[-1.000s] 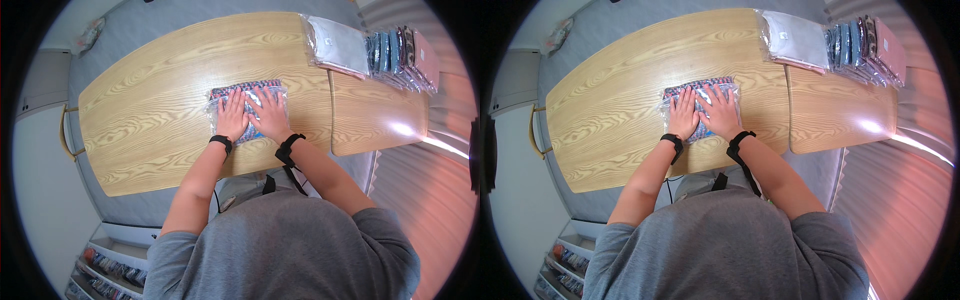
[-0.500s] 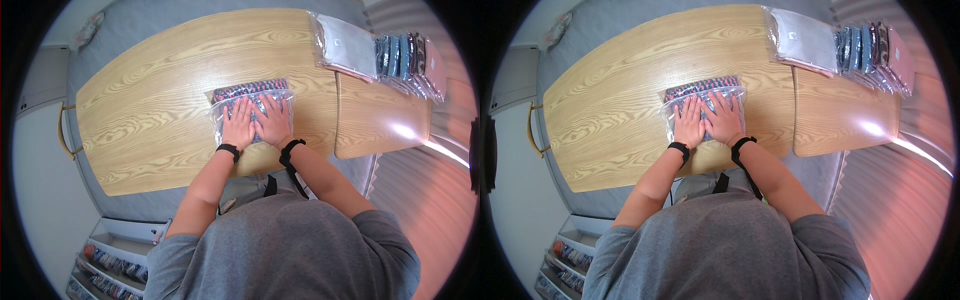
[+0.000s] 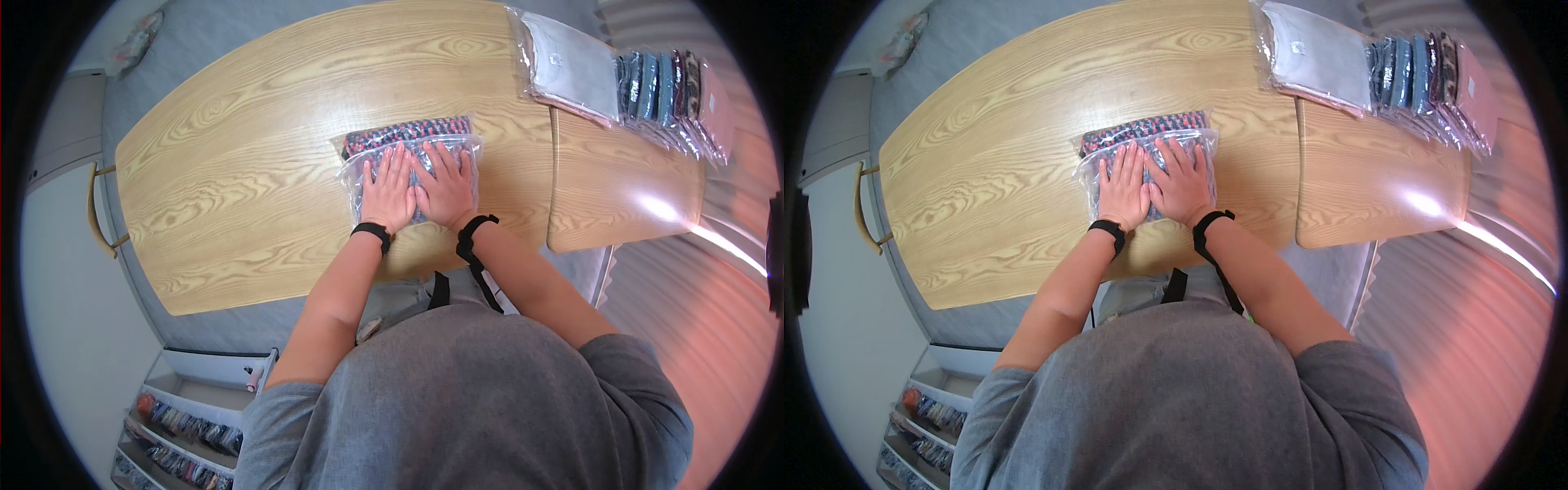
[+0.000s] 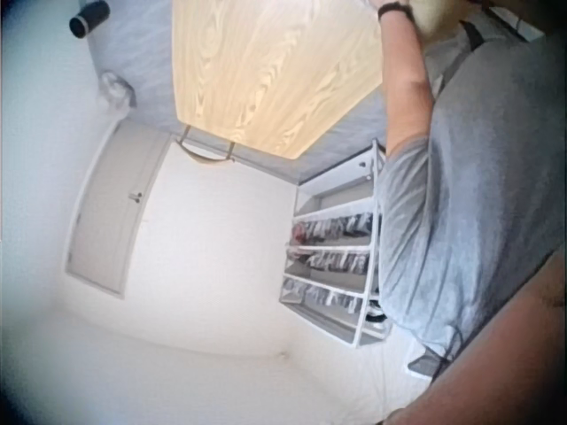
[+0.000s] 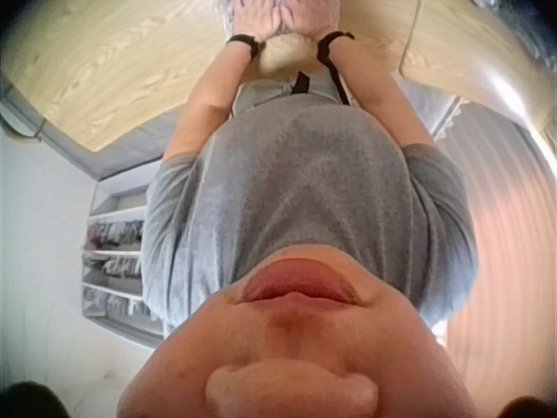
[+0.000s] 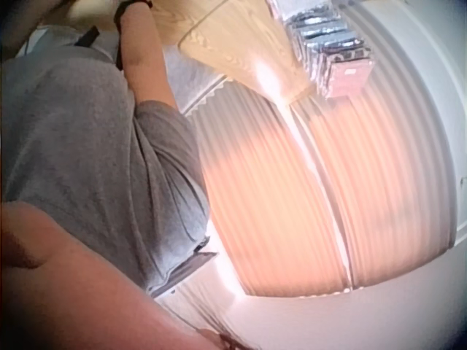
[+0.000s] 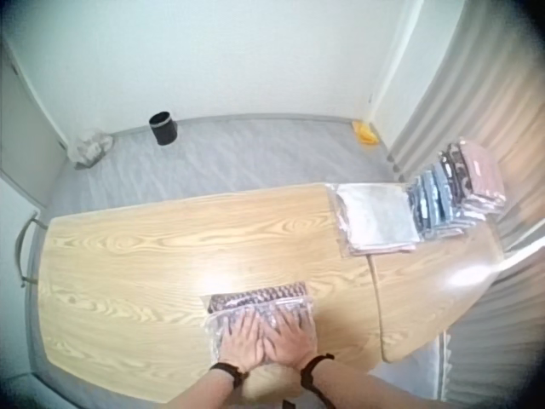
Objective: Folding garments and placing them into clear plastic shipping bags.
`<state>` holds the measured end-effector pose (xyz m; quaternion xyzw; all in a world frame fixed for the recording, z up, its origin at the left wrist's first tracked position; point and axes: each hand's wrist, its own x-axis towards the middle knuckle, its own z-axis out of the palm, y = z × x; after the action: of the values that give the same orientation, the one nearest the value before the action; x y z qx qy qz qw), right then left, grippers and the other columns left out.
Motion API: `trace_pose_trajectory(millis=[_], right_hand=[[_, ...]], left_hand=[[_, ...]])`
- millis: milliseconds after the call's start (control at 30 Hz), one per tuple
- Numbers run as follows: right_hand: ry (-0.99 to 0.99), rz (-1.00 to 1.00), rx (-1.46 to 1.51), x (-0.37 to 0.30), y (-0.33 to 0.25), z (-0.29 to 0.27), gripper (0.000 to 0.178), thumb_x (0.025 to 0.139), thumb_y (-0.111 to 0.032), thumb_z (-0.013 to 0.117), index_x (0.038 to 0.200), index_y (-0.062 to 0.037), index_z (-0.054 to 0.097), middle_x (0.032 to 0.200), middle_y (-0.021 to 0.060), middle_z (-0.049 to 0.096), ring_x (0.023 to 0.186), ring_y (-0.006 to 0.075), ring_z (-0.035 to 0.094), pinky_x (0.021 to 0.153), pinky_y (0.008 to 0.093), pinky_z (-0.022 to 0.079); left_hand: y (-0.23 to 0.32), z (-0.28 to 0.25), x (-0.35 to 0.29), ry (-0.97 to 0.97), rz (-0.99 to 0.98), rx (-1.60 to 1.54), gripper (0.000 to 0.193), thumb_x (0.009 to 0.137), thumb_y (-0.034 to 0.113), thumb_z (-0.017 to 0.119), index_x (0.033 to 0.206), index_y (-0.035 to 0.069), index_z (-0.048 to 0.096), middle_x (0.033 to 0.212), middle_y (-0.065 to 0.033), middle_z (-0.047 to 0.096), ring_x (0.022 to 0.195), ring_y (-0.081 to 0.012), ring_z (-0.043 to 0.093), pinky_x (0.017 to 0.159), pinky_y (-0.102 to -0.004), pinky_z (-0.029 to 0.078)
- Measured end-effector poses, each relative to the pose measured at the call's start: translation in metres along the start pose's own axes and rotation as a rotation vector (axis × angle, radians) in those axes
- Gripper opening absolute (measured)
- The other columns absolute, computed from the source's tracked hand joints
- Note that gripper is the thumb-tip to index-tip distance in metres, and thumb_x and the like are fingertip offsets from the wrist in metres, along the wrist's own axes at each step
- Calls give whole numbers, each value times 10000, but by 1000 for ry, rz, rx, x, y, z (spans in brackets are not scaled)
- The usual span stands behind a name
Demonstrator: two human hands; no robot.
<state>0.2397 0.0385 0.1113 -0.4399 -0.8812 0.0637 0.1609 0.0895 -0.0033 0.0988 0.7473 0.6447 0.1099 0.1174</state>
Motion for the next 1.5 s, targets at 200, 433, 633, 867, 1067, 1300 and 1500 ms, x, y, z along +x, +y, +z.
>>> trace_pose_trajectory(millis=[200, 433, 633, 867, 1067, 1300, 1500], right_hand=[[-80, -22, 91, 5, -2, -20, 510, 797, -336, 621, 1274, -177, 535, 1405, 106, 410, 1313, 303, 349, 1044, 564, 235], [154, 528, 365, -54, 60, -24, 479, 835, -278, 651, 1253, -72, 538, 1214, 174, 562, 1107, 283, 527, 939, 389, 401], [26, 1002, 1186, -67, 58, -9, 418, 883, -222, 643, 1209, 11, 523, 856, 56, 649, 752, 96, 572, 698, 239, 460], [374, 905, 968, -57, 42, -15, 386, 908, -184, 607, 1231, 8, 520, 796, 56, 630, 724, 77, 545, 645, 243, 451], [-9, 694, 1675, -48, 53, -113, 477, 887, -191, 620, 1304, -24, 462, 857, 37, 572, 757, 111, 547, 722, 229, 451], [75, 276, 467, -32, 53, -93, 713, 677, -155, 801, 1284, -26, 450, 1251, 98, 504, 1157, 214, 487, 996, 330, 378], [-168, 364, 1076, -21, 45, -81, 677, 633, -52, 813, 1223, -14, 484, 1209, 129, 564, 1104, 208, 546, 942, 314, 439]], left_hand=[[-7, -6, -2, 39, 1, -143, 627, 861, 258, 479, 1426, 54, 298, 1527, -97, 209, 1405, -274, 202, 1108, -540, 162], [-40, -51, -33, 172, 152, -277, 515, 788, 152, 591, 1281, 42, 488, 1403, -151, 412, 1344, -335, 315, 1080, -481, 278], [-46, -48, -79, 24, 176, -190, 589, 721, 203, 703, 1259, 76, 502, 1351, -140, 461, 1264, -329, 417, 999, -442, 380], [-62, -61, -65, -29, 206, -210, 481, 788, 85, 631, 1254, 90, 511, 1246, -117, 554, 1148, -299, 515, 953, -406, 413], [-56, -124, -45, -200, -111, -839, 260, 902, 220, 570, 1101, 60, 615, 990, -129, 666, 889, -256, 631, 803, -340, 477], [-63, -100, -38, 28, -114, -1341, 720, 752, 345, 760, 1306, 18, 436, 1219, -146, 576, 1100, -218, 557, 936, -338, 445], [-59, -68, -39, -112, -203, -1062, 686, 681, 109, 802, 1278, 15, 478, 1164, -117, 600, 1045, -178, 573, 909, -310, 451]])
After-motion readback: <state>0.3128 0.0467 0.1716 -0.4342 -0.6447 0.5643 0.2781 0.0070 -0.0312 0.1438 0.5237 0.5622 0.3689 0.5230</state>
